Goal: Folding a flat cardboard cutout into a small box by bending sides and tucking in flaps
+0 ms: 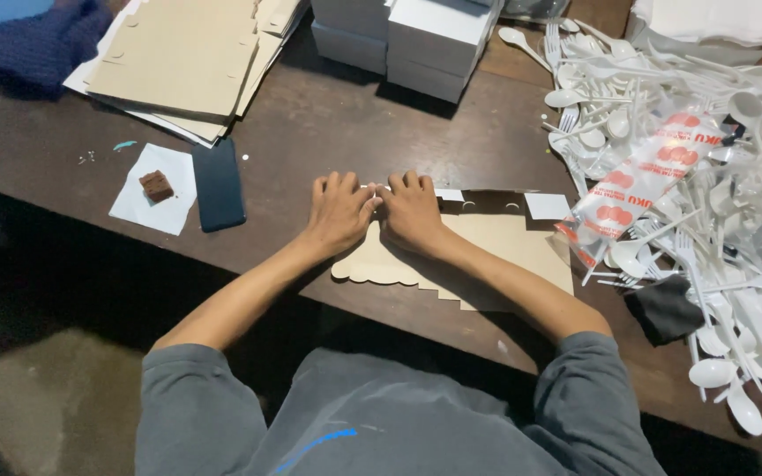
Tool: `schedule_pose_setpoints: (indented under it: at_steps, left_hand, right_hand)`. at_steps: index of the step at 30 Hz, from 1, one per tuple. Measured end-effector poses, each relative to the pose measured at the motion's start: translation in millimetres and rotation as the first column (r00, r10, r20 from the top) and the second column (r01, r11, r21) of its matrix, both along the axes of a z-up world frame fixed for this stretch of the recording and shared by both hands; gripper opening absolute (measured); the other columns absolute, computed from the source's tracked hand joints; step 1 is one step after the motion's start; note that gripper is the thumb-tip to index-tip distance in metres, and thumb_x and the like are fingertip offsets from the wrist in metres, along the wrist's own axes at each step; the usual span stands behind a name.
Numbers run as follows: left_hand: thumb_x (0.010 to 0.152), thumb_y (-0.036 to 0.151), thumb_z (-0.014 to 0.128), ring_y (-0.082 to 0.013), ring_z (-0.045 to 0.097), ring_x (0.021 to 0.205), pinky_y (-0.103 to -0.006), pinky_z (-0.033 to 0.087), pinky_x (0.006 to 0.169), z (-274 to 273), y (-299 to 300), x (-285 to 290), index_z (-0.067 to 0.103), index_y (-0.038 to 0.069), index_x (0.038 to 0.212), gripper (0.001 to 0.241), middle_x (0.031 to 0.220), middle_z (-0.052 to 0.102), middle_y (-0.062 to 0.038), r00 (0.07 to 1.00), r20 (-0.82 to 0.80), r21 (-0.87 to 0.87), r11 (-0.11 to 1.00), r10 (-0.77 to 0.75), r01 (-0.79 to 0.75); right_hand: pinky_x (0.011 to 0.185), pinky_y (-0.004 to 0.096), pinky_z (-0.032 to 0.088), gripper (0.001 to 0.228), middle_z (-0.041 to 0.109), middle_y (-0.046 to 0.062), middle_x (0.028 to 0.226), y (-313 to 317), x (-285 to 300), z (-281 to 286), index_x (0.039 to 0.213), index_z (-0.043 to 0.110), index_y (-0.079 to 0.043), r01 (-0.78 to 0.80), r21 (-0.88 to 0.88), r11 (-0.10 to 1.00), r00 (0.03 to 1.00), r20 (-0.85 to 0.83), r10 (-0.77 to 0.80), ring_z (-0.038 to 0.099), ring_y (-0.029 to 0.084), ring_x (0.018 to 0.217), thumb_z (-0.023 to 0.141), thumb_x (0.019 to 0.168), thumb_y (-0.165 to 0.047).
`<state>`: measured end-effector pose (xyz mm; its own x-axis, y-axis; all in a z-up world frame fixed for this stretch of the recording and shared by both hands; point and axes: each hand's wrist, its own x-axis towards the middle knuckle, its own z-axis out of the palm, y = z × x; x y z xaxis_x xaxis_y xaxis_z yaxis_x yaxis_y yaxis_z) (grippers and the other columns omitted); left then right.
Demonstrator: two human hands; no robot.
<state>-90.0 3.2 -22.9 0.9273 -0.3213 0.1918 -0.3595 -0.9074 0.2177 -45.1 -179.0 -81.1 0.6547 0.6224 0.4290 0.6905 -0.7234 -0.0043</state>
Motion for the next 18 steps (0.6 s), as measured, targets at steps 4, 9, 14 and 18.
schedule_pose_setpoints:
  at_steps: [4,9,14,18]
  left_hand:
    - [0.109,0.051,0.036,-0.029,0.053,0.099,-0.0542,0.037,0.099,0.5,6.3,3.7,0.069,0.016,0.112,0.049,0.098,0.053,-0.008,0.998,-0.009,-0.02,0.998,-0.059,0.059]
    - [0.104,0.05,0.055,-0.026,0.052,0.098,-0.0473,0.036,0.094,-7.4,21.7,8.8,0.072,0.017,0.115,0.039,0.099,0.055,-0.007,0.997,0.068,-0.02,0.999,-0.043,0.045]
    - [0.104,0.047,0.061,-0.0253,0.053,0.097,-0.046,0.036,0.092,-10.8,45.8,17.3,0.074,0.016,0.113,0.035,0.098,0.056,-0.006,0.988,0.078,-0.006,0.991,0.135,-0.135]
    - [0.098,0.052,0.066,-0.0245,0.051,0.096,-0.0431,0.035,0.087,-12.5,67.0,17.7,0.072,0.012,0.101,0.041,0.099,0.054,-0.007,0.968,0.0,-0.001,0.968,0.252,-0.252]
  right_hand:
    - [0.082,0.048,0.04,0.044,0.056,0.008,0.091,-1.9,-12.7,15.4,0.113,0.071,-0.017,0.016,0.016,1.0,1.0,0.025,-0.016,0.053,0.033,0.089,0.06,0.071,-0.027]
    - [0.112,0.054,0.035,0.067,0.065,0.025,0.121,-12.9,-13.2,6.7,0.144,0.053,0.005,-0.097,0.063,0.993,0.984,-0.142,0.106,0.061,0.04,0.122,0.053,0.093,-0.039]
    - [0.12,0.055,0.032,0.05,0.063,0.028,0.13,-30.1,-27.9,38.2,0.135,0.06,0.006,-0.304,0.315,0.899,0.937,-0.073,0.342,0.052,0.045,0.136,0.067,0.096,-0.024]
    - [0.099,0.046,0.049,0.028,0.066,0.009,0.11,-56.3,-10.4,11.6,0.115,0.072,-0.009,-0.323,0.448,0.834,0.945,0.095,0.314,0.065,0.033,0.111,0.071,0.093,-0.027]
